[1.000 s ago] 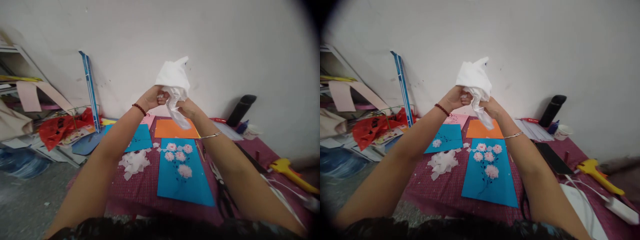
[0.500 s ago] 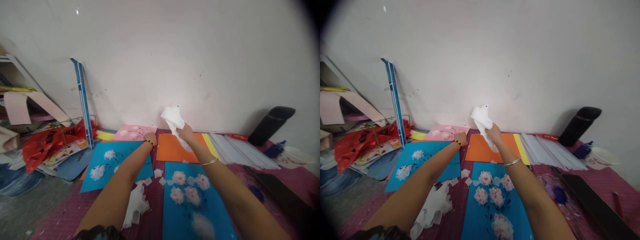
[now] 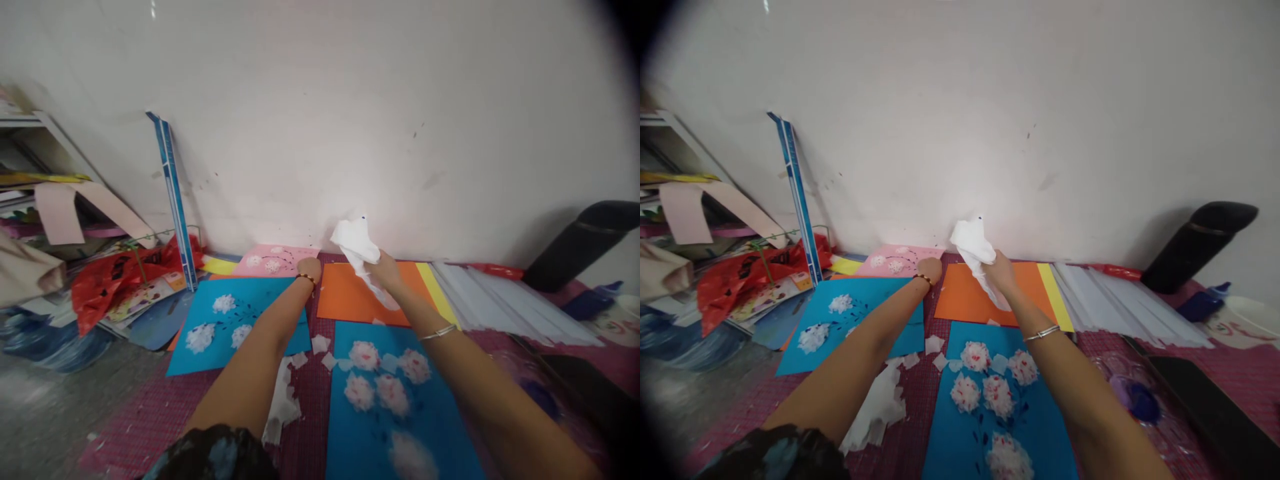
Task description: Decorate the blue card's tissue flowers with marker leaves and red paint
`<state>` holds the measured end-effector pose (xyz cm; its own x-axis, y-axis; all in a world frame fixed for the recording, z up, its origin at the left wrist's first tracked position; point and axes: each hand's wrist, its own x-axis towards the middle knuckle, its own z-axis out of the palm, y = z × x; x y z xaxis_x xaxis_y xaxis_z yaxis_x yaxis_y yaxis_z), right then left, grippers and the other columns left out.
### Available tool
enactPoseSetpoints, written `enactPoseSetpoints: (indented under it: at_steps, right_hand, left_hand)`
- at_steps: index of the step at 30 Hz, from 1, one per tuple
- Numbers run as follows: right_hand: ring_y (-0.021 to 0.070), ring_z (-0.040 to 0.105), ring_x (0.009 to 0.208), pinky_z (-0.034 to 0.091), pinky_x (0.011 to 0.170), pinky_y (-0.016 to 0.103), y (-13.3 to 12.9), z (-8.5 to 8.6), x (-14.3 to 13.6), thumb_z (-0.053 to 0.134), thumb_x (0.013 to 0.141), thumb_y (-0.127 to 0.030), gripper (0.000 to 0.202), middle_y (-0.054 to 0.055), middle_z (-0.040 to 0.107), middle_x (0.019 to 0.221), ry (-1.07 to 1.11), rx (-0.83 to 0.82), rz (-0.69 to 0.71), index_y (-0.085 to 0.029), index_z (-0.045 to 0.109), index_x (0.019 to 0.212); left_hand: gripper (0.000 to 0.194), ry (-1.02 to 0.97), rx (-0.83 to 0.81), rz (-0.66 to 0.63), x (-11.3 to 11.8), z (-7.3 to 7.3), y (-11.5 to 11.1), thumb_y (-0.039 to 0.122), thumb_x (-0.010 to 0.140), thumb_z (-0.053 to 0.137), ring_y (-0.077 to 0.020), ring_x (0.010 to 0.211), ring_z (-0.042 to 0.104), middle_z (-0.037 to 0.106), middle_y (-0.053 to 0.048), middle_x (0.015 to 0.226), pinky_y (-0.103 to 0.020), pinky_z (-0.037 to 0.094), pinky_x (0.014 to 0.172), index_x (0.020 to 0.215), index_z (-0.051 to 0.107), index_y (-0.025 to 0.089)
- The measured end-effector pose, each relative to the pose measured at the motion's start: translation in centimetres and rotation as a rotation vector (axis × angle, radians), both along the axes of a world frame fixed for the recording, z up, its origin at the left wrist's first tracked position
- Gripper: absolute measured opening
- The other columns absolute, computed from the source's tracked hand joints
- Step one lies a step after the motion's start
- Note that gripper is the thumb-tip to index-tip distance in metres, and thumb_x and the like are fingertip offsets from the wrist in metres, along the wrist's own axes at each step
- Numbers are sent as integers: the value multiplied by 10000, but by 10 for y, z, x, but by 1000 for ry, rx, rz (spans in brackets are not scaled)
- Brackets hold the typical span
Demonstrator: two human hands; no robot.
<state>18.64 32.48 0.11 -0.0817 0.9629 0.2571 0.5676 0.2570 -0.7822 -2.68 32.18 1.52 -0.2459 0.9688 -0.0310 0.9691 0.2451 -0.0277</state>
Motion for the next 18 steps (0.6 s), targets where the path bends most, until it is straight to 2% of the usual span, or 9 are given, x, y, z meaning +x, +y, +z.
enactPoseSetpoints:
  at_steps: [4, 8, 11, 14, 16, 18]
  right_hand:
    - [276, 682, 1022, 502, 797, 301, -6, 5, 4, 545, 856, -422, 403, 118, 721, 1152, -51, -5, -16, -171, 669, 1145]
    - [318, 658, 1096, 478, 853, 316, -4, 4, -8, 531, 892, -382, 361, 168, 699, 1188, -130, -25, 8, -144, 669, 1126]
    - [338, 658, 1090, 478, 861, 335, 4, 6, -34, 524, 917, -368, 336, 190, 697, 1168, -188, -45, 52, -133, 666, 1110]
    - [335, 650, 1092, 489, 882, 363, 16, 13, -69, 514, 950, -381, 343, 189, 687, 1151, -223, -62, 106, -128, 651, 1136]
    - [299, 636, 1104, 504, 909, 385, 23, 18, -94, 527, 965, -397, 358, 162, 660, 1190, -234, -77, 156, -134, 629, 1185]
    - [246, 621, 1102, 522, 933, 411, 29, 21, -118, 550, 969, -412, 370, 123, 624, 1240, -242, -99, 238, -155, 606, 1229]
  left_hand:
    - [310, 29, 99, 15, -17, 16, -8, 360, 986, 546, -226, 1063, 653, 677, -113, 1154, -418, 543, 914, 1170, 636, 127]
    - [383, 57, 208, 37, -37, 33, -23, 242, 1029, 324, -261, 1080, 668, 707, -197, 1073, -336, 525, 872, 1146, 652, 82]
    - [466, 48, 275, 51, -43, 39, -32, 232, 1028, 223, -281, 1076, 673, 697, -214, 1117, -340, 528, 840, 1148, 651, 94]
    - [434, 11, 274, 28, -41, 37, -37, 239, 1023, 262, -266, 994, 698, 716, -195, 1011, -316, 531, 800, 1094, 667, 101]
    - [402, -12, 263, 1, -35, 35, -39, 228, 1019, 292, -266, 981, 702, 710, -186, 982, -316, 530, 797, 1083, 668, 101]
    - [385, -27, 263, -29, -29, 32, -40, 214, 1017, 299, -268, 1016, 692, 677, -194, 1101, -330, 528, 814, 1123, 653, 108]
